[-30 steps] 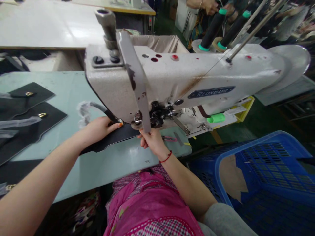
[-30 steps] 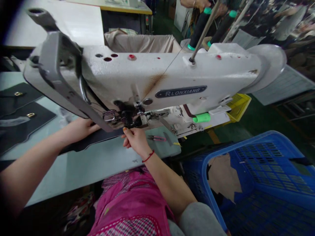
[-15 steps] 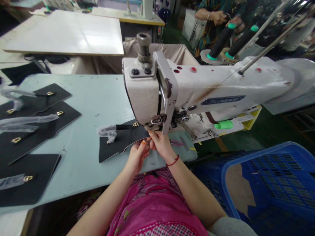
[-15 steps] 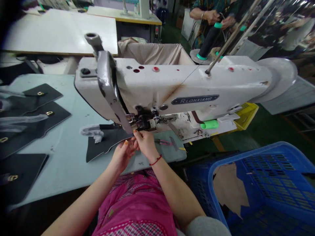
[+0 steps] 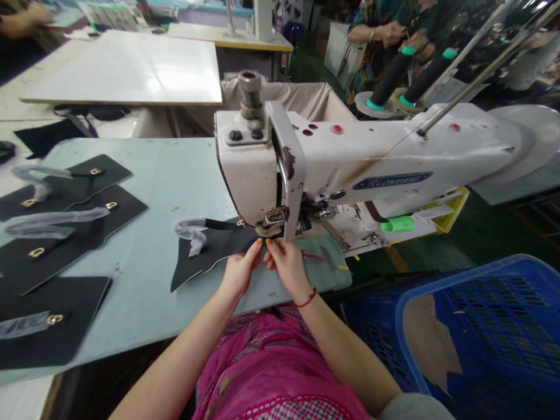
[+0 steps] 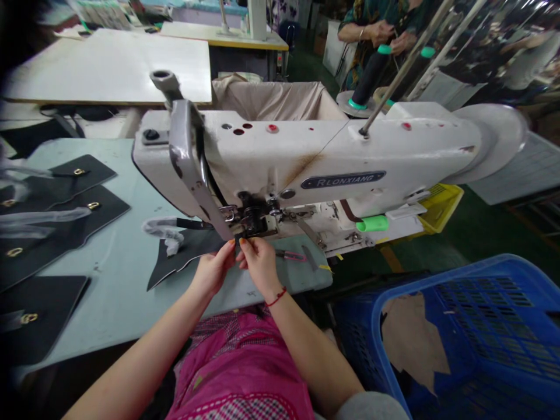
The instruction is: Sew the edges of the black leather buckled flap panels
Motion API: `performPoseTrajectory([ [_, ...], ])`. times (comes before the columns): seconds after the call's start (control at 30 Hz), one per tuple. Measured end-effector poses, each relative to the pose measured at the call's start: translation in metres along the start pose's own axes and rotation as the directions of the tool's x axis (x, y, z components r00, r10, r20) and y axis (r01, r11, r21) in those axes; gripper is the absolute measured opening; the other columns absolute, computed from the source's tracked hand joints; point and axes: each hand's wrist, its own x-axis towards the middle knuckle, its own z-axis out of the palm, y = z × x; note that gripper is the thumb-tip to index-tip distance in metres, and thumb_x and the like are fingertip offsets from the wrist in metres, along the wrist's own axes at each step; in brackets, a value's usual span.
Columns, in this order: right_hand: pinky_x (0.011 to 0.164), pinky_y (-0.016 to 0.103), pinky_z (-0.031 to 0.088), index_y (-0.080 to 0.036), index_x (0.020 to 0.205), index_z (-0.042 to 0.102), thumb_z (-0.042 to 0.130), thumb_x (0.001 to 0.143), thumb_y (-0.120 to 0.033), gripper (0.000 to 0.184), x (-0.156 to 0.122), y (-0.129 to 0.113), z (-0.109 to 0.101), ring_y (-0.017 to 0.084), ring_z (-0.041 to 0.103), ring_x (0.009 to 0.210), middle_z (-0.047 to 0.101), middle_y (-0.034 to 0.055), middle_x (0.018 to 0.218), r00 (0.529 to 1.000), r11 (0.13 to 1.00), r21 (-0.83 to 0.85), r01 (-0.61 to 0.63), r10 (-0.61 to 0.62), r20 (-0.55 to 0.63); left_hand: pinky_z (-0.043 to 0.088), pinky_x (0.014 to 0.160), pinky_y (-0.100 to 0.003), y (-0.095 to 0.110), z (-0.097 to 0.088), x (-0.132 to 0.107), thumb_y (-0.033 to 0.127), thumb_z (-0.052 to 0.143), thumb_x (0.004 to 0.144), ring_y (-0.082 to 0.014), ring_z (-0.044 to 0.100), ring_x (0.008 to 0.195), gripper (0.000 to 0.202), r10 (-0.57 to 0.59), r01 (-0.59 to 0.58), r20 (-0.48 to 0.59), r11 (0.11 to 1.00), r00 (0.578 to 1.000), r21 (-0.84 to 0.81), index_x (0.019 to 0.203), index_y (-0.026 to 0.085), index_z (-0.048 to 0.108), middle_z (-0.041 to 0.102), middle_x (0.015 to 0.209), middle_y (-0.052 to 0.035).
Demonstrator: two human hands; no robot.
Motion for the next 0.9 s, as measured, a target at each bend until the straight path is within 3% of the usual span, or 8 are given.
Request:
performPoseTrajectory([
  [0.13,0.048,0.02,0.045,-0.018,0.071,0.056,0.056,0.087,-0.06,0.045,0.0,0.002,0.002,0.009,0.054,0.048,0.061,0.0008,0.062,1.0,0.996,0.085,-0.026,0.027,-0.012,0.022,0.042,-0.02,0.01,0.006,0.0,0.042,0.082,0.065,-0.0045,0.026,0.045,0.044,-0.087,0.105,0.115,0.981,0.99,-0.163,0.054,0.016,0.048,0.034,0.049,0.0077],
  [0.27,0.047,0.02,0.043,-0.018,0.07,0.056,0.057,0.087,-0.058,0.043,0.001,-0.003,0.002,0.009,0.053,0.046,0.059,0.0001,0.059,0.999,0.997,0.071,-0.027,0.028,-0.022,0.017,0.04,-0.019,0.016,0.007,0.001,0.04,0.08,0.065,-0.0034,0.021,0.043,0.042,-0.102,0.134,0.175,0.973,0.979,-0.186,0.056,0.017,0.046,0.029,0.048,0.0098],
  [0.6,0.045,0.019,0.043,-0.018,0.068,0.056,0.057,0.088,-0.056,0.042,0.002,-0.012,0.001,0.009,0.052,0.043,0.059,-0.0004,0.055,0.999,0.999,0.032,-0.021,0.022,-0.034,0.019,0.039,-0.019,0.014,0.006,0.008,0.036,0.075,0.07,-0.0037,0.022,0.041,0.042,-0.11,0.148,0.19,0.968,0.976,-0.202,0.054,0.018,0.041,0.028,0.046,0.0099],
  [0.9,0.043,0.017,0.042,-0.016,0.074,0.061,0.06,0.086,-0.051,0.037,-0.009,-0.003,0.003,0.007,0.053,0.042,0.06,-0.0016,0.056,0.998,0.986,0.154,-0.058,0.059,-0.001,0.022,0.039,-0.018,0.022,0.008,0.015,0.035,0.076,0.068,-0.0039,0.021,0.041,0.043,-0.093,0.131,0.187,0.97,0.978,-0.205,0.052,0.019,0.039,0.028,0.046,0.0097],
])
